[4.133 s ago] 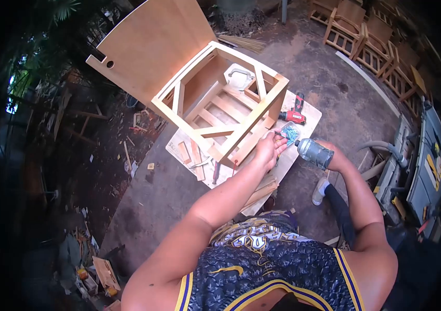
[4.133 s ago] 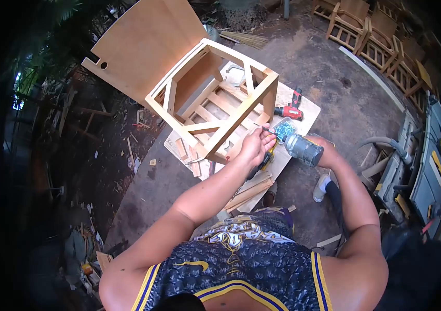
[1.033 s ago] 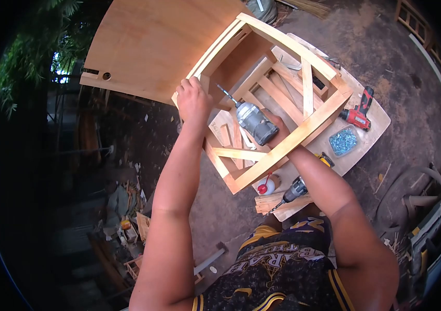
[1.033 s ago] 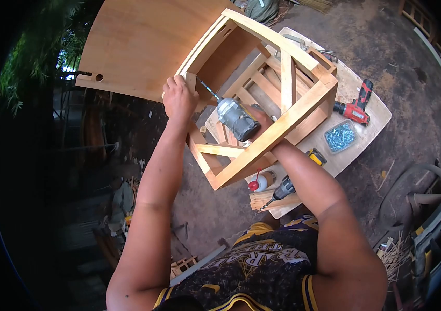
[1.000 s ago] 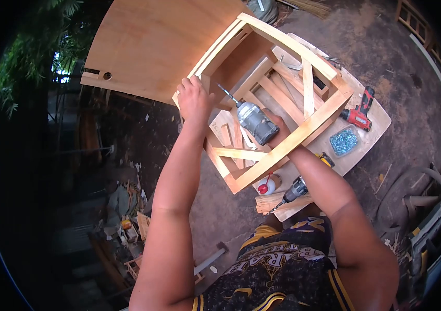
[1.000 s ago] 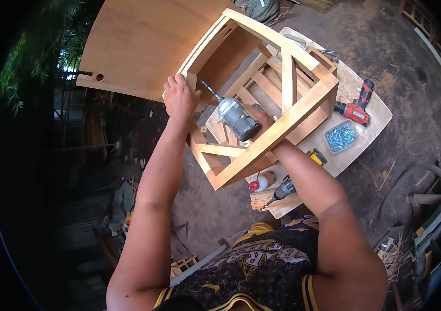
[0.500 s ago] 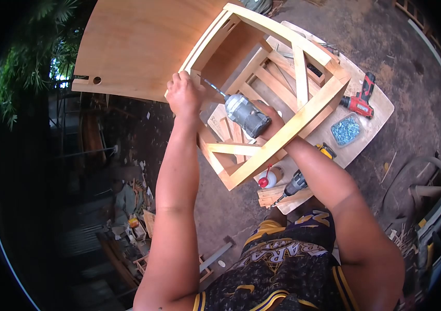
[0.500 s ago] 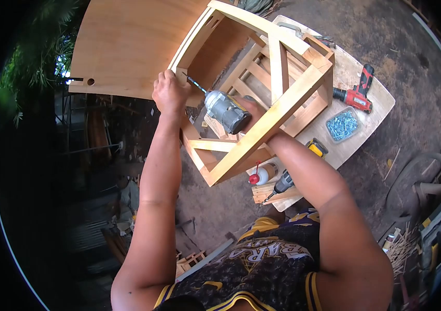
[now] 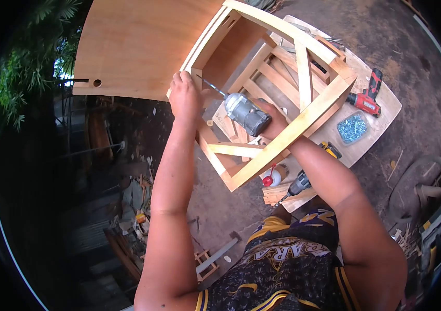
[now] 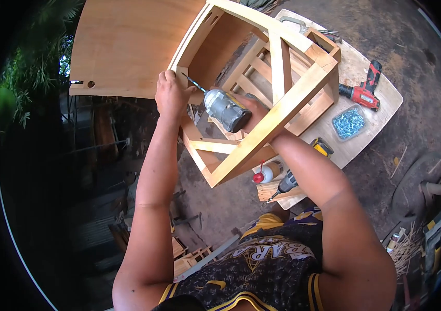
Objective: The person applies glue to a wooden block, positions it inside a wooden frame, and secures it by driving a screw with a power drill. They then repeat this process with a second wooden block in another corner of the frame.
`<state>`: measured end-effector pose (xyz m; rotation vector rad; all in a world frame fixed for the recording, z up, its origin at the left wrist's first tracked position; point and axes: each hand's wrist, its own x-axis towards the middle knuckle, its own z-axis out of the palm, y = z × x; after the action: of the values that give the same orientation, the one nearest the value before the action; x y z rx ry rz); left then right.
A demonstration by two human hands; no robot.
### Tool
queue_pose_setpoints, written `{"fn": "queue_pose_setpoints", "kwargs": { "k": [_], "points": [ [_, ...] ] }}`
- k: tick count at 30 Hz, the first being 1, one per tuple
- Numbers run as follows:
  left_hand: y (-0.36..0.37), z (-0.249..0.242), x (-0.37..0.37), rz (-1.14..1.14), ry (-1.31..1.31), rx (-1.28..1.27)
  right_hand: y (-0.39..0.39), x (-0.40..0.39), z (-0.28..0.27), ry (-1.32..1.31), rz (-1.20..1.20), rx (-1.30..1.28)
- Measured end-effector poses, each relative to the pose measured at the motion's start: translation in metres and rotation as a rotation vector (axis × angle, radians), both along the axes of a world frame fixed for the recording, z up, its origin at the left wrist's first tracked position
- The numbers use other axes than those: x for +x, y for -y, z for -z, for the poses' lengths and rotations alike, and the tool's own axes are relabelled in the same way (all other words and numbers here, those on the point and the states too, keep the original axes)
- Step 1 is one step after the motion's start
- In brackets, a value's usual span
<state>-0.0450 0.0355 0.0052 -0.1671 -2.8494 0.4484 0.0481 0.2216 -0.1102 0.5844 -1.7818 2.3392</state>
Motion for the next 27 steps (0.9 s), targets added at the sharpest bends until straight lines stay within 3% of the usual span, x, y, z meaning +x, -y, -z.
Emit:
{"fn": "queue_pose_setpoints", "kwargs": {
  "k": [19,27],
  "points": [
    [0.015,0.012,-0.006,0.069,-0.105,0.052,0.020,-0.002,0.024,0.013,0.032,0.008],
    [0.012,-0.001,-0.001,0.046,-0.077,0.159,0.018,-0.002,0.015,0.161,-0.058,0.056]
  ]
}}
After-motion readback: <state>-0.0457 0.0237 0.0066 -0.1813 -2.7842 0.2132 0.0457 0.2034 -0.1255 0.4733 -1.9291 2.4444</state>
